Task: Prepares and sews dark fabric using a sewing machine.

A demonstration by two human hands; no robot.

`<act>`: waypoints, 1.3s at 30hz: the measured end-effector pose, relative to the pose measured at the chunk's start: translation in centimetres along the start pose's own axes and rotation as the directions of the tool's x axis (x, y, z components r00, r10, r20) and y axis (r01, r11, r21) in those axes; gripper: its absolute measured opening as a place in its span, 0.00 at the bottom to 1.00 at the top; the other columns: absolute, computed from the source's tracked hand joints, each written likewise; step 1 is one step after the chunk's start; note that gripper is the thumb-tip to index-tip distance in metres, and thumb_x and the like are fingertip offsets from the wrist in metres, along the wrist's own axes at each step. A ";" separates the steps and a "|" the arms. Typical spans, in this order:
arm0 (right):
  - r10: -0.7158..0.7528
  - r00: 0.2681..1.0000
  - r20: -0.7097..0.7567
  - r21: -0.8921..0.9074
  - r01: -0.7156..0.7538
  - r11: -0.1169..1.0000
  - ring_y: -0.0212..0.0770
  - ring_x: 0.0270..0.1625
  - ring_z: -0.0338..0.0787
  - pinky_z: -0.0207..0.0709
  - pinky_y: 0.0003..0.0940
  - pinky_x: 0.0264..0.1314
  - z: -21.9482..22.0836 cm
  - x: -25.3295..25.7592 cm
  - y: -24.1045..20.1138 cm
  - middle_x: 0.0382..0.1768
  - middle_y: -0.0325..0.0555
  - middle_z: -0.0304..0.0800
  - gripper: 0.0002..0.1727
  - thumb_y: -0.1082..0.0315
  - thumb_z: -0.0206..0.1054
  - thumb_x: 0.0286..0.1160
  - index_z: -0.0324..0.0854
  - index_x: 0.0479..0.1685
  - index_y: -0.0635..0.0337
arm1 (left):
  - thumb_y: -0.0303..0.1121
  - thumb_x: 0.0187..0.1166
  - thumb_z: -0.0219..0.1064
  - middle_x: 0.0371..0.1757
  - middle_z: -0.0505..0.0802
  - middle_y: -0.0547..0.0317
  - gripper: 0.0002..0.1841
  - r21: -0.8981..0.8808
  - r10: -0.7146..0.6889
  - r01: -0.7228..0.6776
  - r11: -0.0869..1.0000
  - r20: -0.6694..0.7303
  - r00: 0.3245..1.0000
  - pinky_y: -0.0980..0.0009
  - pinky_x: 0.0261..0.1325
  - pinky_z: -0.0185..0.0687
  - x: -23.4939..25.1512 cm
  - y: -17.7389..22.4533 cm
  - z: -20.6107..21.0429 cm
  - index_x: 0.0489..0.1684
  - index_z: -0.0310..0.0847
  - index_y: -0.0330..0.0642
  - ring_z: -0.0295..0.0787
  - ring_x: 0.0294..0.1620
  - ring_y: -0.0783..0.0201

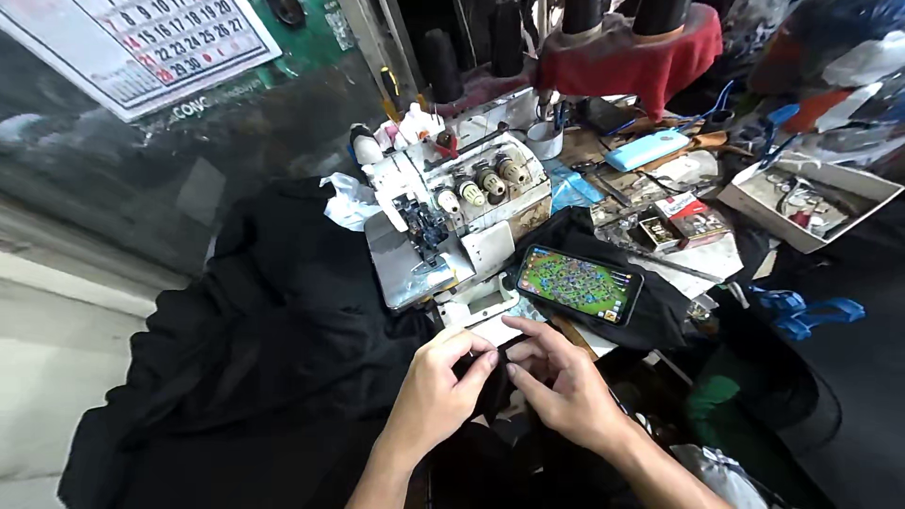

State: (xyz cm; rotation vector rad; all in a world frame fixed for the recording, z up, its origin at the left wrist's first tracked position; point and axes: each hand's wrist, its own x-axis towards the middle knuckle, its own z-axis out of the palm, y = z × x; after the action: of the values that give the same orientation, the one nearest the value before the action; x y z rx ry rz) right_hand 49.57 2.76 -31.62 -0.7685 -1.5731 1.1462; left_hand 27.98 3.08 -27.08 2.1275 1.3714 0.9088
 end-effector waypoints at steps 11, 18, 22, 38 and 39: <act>-0.056 0.998 -0.028 -0.075 0.053 0.996 0.37 0.45 0.95 0.94 0.38 0.51 0.0 -0.5 -0.2 0.48 0.35 0.95 0.34 0.69 0.68 0.80 0.67 0.87 0.43 | 0.47 0.87 0.60 0.50 0.91 0.79 0.11 -0.014 -0.069 0.071 0.997 0.108 0.992 0.68 0.57 0.90 0.2 0.0 0.0 0.51 0.90 0.63 0.88 0.54 0.75; 0.066 0.997 0.030 0.016 -0.067 0.998 0.40 0.49 0.94 0.93 0.40 0.54 1.0 -0.4 -1.2 0.51 0.37 0.93 0.47 0.57 0.81 0.70 0.58 0.91 0.35 | 0.43 0.85 0.63 0.42 0.91 0.81 0.09 0.069 0.040 -0.033 0.997 -0.097 0.995 0.66 0.55 0.85 -0.3 0.7 1.0 0.41 0.91 0.59 0.87 0.47 0.78; 0.192 0.980 0.059 -0.136 -0.183 0.974 0.33 0.46 0.94 0.93 0.36 0.51 1.1 -0.6 -0.1 0.48 0.29 0.94 0.42 0.50 0.81 0.68 0.66 0.85 0.30 | 0.41 0.86 0.61 0.42 0.91 0.79 0.09 0.174 0.076 -0.057 0.983 -0.108 0.991 0.69 0.52 0.86 -0.3 0.5 1.5 0.44 0.89 0.57 0.86 0.46 0.79; 0.295 0.950 0.098 -0.125 -0.282 0.951 0.35 0.28 0.93 0.91 0.33 0.29 -1.5 -0.9 -0.8 0.31 0.34 0.94 0.15 0.47 0.71 0.80 0.89 0.40 0.48 | 0.42 0.89 0.58 0.40 0.90 0.76 0.11 0.120 0.027 -0.016 0.993 -0.089 0.996 0.74 0.43 0.88 0.1 0.7 -0.2 0.50 0.87 0.55 0.86 0.39 0.78; 0.291 0.952 0.098 -0.126 -0.278 0.952 0.35 0.28 0.93 0.91 0.33 0.29 -1.5 -0.8 -0.9 0.31 0.33 0.94 0.15 0.47 0.71 0.80 0.89 0.40 0.48 | 0.41 0.89 0.58 0.40 0.90 0.76 0.10 0.111 0.020 -0.010 0.994 -0.087 0.996 0.74 0.42 0.88 0.1 0.9 -0.4 0.50 0.87 0.55 0.86 0.38 0.78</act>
State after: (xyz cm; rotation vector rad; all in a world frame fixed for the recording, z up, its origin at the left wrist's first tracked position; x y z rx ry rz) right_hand 51.29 2.16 -30.97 -1.0457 -1.6702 1.3401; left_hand 28.30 2.81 -26.19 2.2053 1.4826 0.9641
